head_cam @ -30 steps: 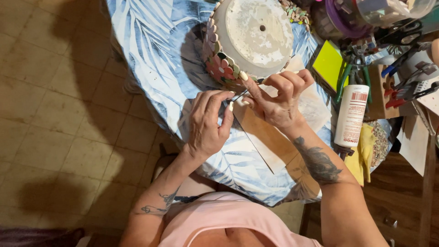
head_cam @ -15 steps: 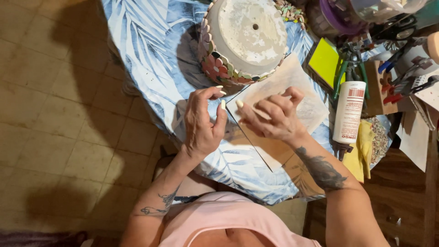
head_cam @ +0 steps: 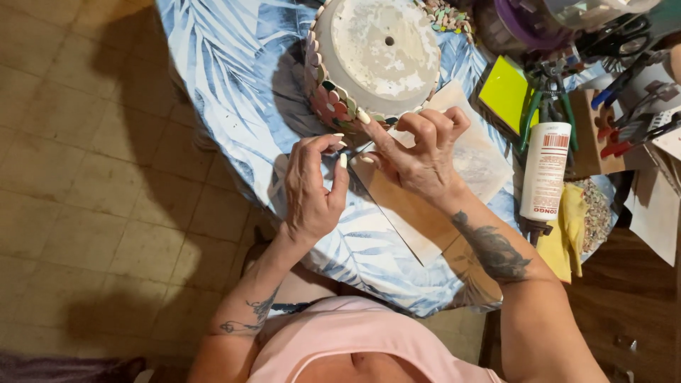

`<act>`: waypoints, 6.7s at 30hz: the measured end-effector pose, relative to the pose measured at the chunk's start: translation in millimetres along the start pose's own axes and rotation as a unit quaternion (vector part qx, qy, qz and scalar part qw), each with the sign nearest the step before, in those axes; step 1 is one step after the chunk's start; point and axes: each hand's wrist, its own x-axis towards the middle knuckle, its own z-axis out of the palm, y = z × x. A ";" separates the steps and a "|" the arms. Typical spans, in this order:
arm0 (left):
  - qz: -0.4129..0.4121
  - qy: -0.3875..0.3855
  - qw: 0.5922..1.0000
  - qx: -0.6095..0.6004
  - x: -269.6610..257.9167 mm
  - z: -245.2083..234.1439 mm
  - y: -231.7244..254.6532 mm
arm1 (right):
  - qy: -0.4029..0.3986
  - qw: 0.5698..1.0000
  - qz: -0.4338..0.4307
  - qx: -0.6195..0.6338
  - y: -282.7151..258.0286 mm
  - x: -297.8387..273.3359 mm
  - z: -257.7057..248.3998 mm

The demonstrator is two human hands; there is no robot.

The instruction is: Decorating the rim of a ceramic pot by gluing small decorative stones or tiles individually.

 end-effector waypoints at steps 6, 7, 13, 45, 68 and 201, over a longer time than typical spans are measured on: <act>-0.009 -0.010 1.000 -0.007 0.1 -0.2 0.9 | 0.005 1.000 0.017 0.025 -0.1 5.2 -0.8; -0.009 -0.010 1.000 -0.007 0.4 -0.6 1.4 | 0.005 1.000 0.017 0.025 0.1 3.6 -0.5; -0.012 -0.014 1.000 -0.015 0.7 -1.5 1.5 | 0.000 0.999 0.020 0.028 1.1 2.5 1.4; 0.025 0.008 0.999 0.047 -5.8 5.2 -1.5 | 0.026 0.998 0.016 0.059 -8.0 -17.7 -27.2; -0.001 -0.026 0.999 0.047 -4.3 4.2 2.8 | -0.016 0.995 0.064 0.071 -7.6 -2.4 -2.1; 0.061 -0.183 0.981 0.018 -30.1 44.0 53.5 | -0.165 0.785 0.415 0.428 1.0 -74.5 -73.0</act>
